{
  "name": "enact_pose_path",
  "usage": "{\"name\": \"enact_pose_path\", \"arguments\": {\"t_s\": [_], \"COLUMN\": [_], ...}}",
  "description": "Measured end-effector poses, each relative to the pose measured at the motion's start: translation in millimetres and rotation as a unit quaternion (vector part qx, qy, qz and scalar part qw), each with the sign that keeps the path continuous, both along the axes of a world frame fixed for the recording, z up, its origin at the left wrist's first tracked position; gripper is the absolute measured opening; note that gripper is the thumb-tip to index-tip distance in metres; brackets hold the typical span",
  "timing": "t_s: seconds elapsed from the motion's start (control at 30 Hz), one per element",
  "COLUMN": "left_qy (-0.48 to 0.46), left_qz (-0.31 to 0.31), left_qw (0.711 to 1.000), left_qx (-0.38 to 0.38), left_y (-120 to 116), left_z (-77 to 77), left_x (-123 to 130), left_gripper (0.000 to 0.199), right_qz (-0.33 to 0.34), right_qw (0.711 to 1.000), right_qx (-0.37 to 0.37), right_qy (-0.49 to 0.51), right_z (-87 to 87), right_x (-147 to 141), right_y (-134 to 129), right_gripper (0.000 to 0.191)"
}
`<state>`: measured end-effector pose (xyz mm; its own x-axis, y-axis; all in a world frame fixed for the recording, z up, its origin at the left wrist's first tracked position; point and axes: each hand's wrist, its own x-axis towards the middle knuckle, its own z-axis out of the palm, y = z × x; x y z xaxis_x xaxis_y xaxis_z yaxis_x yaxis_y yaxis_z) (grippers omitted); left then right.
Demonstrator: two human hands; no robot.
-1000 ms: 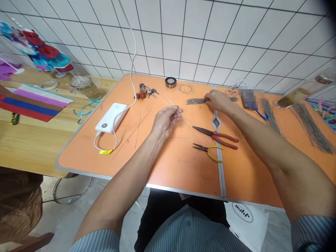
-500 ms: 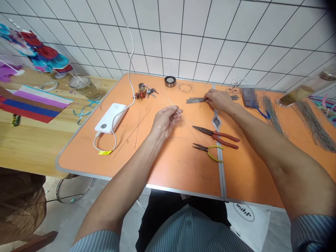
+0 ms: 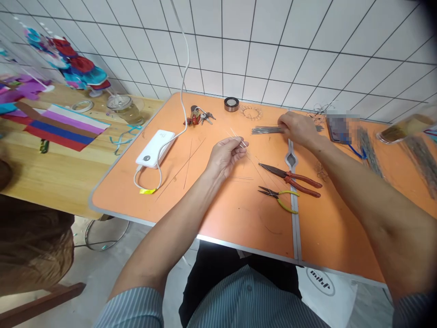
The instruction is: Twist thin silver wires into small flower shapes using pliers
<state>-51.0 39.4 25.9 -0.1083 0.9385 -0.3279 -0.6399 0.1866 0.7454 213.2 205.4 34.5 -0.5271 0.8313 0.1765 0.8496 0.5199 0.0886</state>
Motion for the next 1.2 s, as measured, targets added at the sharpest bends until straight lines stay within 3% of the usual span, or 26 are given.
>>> {"name": "enact_pose_path", "arguments": {"t_s": [0.13, 0.27, 0.43, 0.57, 0.63, 0.73, 0.83, 1.0, 1.2], "left_qy": [-0.003, -0.011, -0.001, 0.019, 0.025, 0.027, 0.022, 0.021, 0.027], "left_qz": [-0.009, -0.028, -0.025, -0.018, -0.009, -0.003, -0.01, -0.013, -0.008], "left_qw": [1.0, 1.0, 1.0, 1.0, 1.0, 1.0, 1.0, 1.0, 0.999], "left_qx": [0.005, 0.003, 0.006, 0.005, -0.002, -0.003, 0.005, 0.019, 0.022], "left_y": [0.3, -0.3, -0.6, 0.9, 1.8, 2.1, 1.1, -1.0, -1.3], "left_z": [-3.5, -2.7, -5.2, -8.3, -8.9, -9.4, -10.0, -8.1, -5.1], "left_x": [2.6, 4.5, 3.1, 0.9, 0.4, 0.4, 1.0, 2.3, 2.0], "left_gripper": [0.014, 0.015, 0.014, 0.012, 0.011, 0.013, 0.014, 0.011, 0.015], "right_qz": [0.041, 0.039, 0.016, 0.02, 0.006, -0.01, -0.017, -0.036, -0.046], "right_qw": [0.993, 0.984, 0.975, 0.965, 0.957, 0.921, 0.889, 0.849, 0.842], "right_qx": [0.032, 0.075, 0.085, 0.038, -0.065, -0.235, -0.318, -0.374, -0.374], "right_qy": [0.102, 0.155, 0.204, 0.258, 0.283, 0.31, 0.33, 0.372, 0.385], "right_z": [15.8, 38.8, 75.1, 101.9, 108.0, 103.8, 88.8, 68.5, 65.8], "right_x": [-7.0, -21.3, -48.6, -73.6, -82.2, -86.8, -84.8, -83.2, -87.7], "right_y": [2.1, -1.3, -37.1, -78.8, -95.8, -111.3, -116.2, -118.6, -126.5], "right_gripper": [0.025, 0.017, 0.016, 0.015, 0.009, 0.004, 0.016, 0.02, 0.017]}}
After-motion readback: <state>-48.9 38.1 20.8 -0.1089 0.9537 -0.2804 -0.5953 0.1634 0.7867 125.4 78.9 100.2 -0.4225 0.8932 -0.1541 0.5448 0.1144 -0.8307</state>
